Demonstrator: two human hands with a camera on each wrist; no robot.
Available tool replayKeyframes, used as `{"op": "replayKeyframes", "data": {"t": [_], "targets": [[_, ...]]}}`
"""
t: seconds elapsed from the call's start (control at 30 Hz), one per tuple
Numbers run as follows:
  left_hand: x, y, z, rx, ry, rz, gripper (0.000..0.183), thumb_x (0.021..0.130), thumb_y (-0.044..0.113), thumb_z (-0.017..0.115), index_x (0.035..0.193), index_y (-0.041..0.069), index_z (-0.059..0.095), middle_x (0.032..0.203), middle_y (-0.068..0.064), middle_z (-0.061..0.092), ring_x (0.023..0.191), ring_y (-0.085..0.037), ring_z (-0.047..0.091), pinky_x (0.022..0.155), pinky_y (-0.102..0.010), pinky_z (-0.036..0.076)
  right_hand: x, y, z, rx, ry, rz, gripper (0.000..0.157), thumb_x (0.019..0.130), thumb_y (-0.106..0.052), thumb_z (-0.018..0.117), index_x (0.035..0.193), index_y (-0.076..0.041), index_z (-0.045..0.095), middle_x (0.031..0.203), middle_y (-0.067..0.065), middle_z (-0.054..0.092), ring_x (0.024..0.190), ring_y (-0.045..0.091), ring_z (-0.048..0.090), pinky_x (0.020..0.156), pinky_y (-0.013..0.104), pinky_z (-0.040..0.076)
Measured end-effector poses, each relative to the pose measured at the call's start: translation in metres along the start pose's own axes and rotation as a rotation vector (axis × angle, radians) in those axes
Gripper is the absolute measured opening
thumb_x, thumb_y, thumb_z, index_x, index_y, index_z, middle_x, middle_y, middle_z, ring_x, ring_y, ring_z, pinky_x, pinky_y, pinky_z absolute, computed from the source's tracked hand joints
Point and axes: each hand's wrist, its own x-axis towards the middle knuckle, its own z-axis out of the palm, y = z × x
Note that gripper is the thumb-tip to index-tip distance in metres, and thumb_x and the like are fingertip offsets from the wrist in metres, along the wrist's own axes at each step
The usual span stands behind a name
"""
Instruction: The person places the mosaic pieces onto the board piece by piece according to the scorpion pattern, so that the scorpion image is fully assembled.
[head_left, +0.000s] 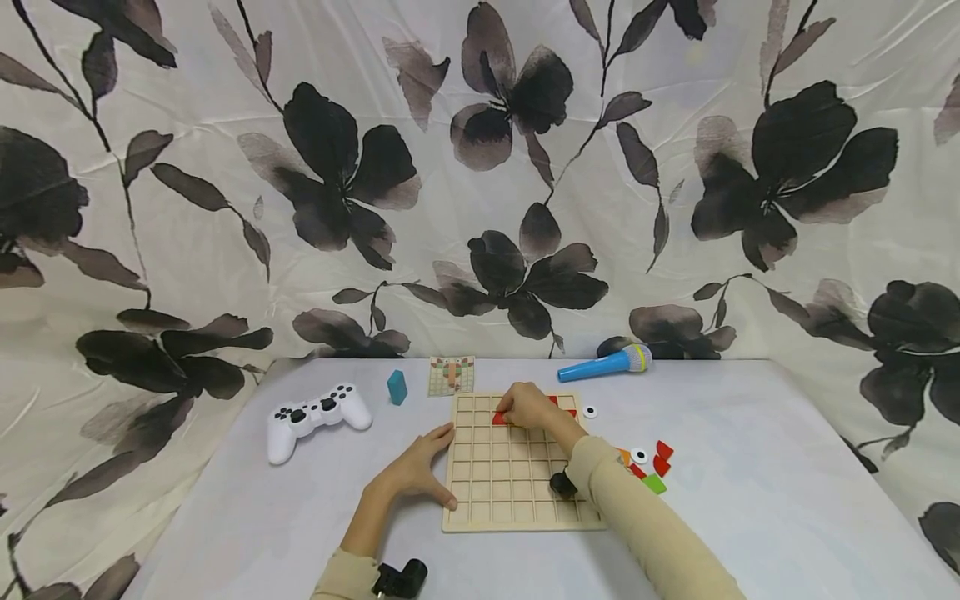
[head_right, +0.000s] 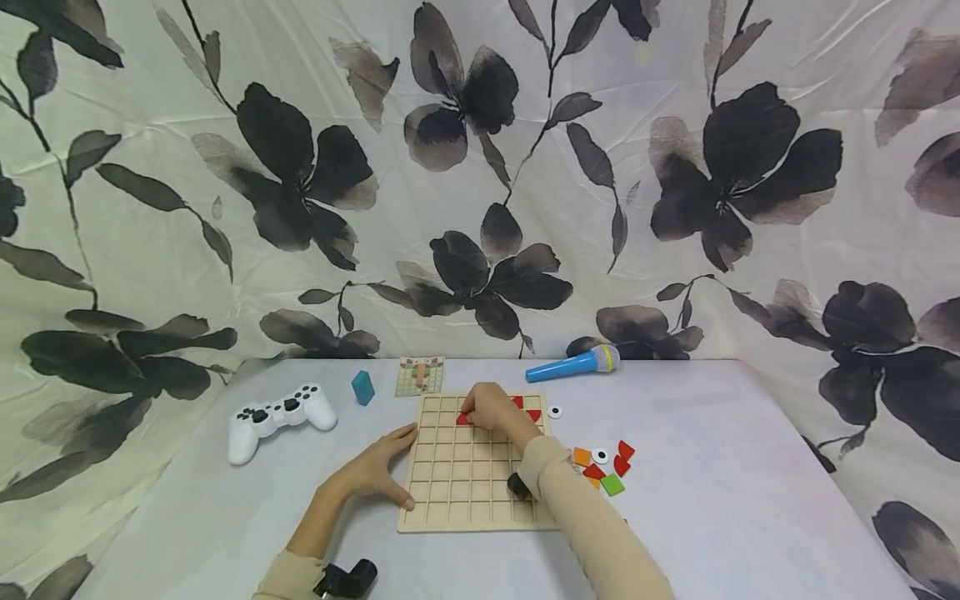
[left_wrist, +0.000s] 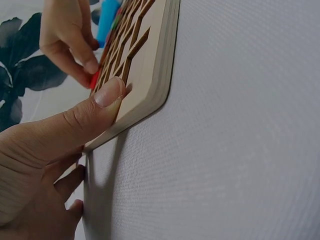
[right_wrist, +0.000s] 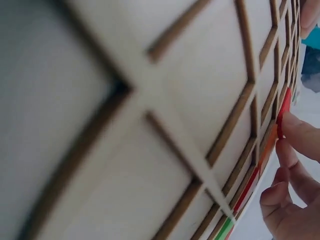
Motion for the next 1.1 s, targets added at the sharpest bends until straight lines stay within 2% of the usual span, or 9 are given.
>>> {"op": "replayKeyframes", "data": {"t": [0.13,0.3,0.37,0.43,0.53,0.67,0.87,1.1], "targets": [[0.000,0.000,0.000,0.007,-0.001,-0.001,0.111,0.051,0.024,0.093,0.141,-0.006,0.035,0.151,-0.017,0.028,0.138,-0.045,0.021,0.110,-0.059,0.020,-0.005,0.000,-0.003,-0.007,-0.016,-0.013,0.019,0.083,0.002,0.066,0.101,0.002,0.072,0.102,0.015,0.068,0.100,0.032,0.062,0.086,0.041,0.052],[0.001,0.001,0.001,-0.002,0.008,-0.009,0.111,0.050,0.023,0.093,0.142,-0.005,0.035,0.152,-0.016,0.028,0.138,-0.045,0.021,0.110,-0.059,0.021,-0.015,0.005,-0.018,0.056,0.034,-0.005,0.024,0.086,0.004,0.059,0.109,0.007,0.067,0.111,0.020,0.062,0.099,0.034,0.059,0.086,0.042,0.052],[0.002,0.001,0.001,-0.004,0.011,-0.008,0.111,0.050,0.023,0.093,0.141,-0.005,0.036,0.152,-0.016,0.029,0.137,-0.045,0.021,0.110,-0.060,0.021,-0.022,0.010,-0.026,0.076,0.055,-0.006,0.026,0.087,0.005,0.056,0.111,0.008,0.065,0.113,0.022,0.060,0.085,0.032,0.061,0.072,0.037,0.054],[0.001,0.002,0.001,-0.005,0.010,-0.010,0.111,0.050,0.023,0.093,0.141,-0.005,0.036,0.152,-0.016,0.028,0.138,-0.045,0.021,0.110,-0.059,0.021,-0.031,0.016,-0.035,0.080,0.071,-0.002,0.027,0.087,0.006,0.054,0.112,0.009,0.064,0.113,0.024,0.061,0.073,0.028,0.058,0.061,0.031,0.051],[0.000,0.002,0.001,-0.003,0.012,-0.010,0.111,0.050,0.023,0.093,0.141,-0.005,0.036,0.152,-0.016,0.029,0.137,-0.045,0.021,0.109,-0.059,0.022,-0.047,0.028,-0.048,0.092,0.080,0.019,0.028,0.087,0.005,0.054,0.113,0.009,0.063,0.109,0.025,0.063,0.067,0.023,0.054,0.054,0.027,0.045],[-0.001,0.002,0.001,-0.002,0.013,-0.011,0.111,0.051,0.023,0.093,0.141,-0.006,0.036,0.151,-0.017,0.028,0.137,-0.046,0.021,0.110,-0.060,0.022,-0.070,0.045,-0.059,0.072,0.080,0.073,0.027,0.087,0.001,0.058,0.113,0.007,0.064,0.102,0.021,0.065,0.078,0.023,0.057,0.065,0.031,0.051],[-0.002,0.001,0.000,0.002,0.010,-0.016,0.111,0.051,0.024,0.093,0.141,-0.005,0.036,0.152,-0.016,0.028,0.137,-0.044,0.022,0.109,-0.058,0.024,-0.104,0.065,-0.071,0.079,0.044,0.165,0.031,0.085,-0.001,0.062,0.116,0.007,0.062,0.099,0.020,0.065,0.080,0.024,0.059,0.075,0.040,0.054],[0.000,0.001,0.000,0.006,0.006,-0.001,0.111,0.051,0.025,0.092,0.142,-0.005,0.035,0.152,-0.016,0.028,0.138,-0.044,0.022,0.110,-0.058,0.024,-0.140,0.080,-0.087,0.131,0.038,0.262,0.036,0.084,-0.001,0.064,0.118,0.011,0.058,0.094,0.019,0.064,0.078,0.023,0.056,0.065,0.032,0.052]]}}
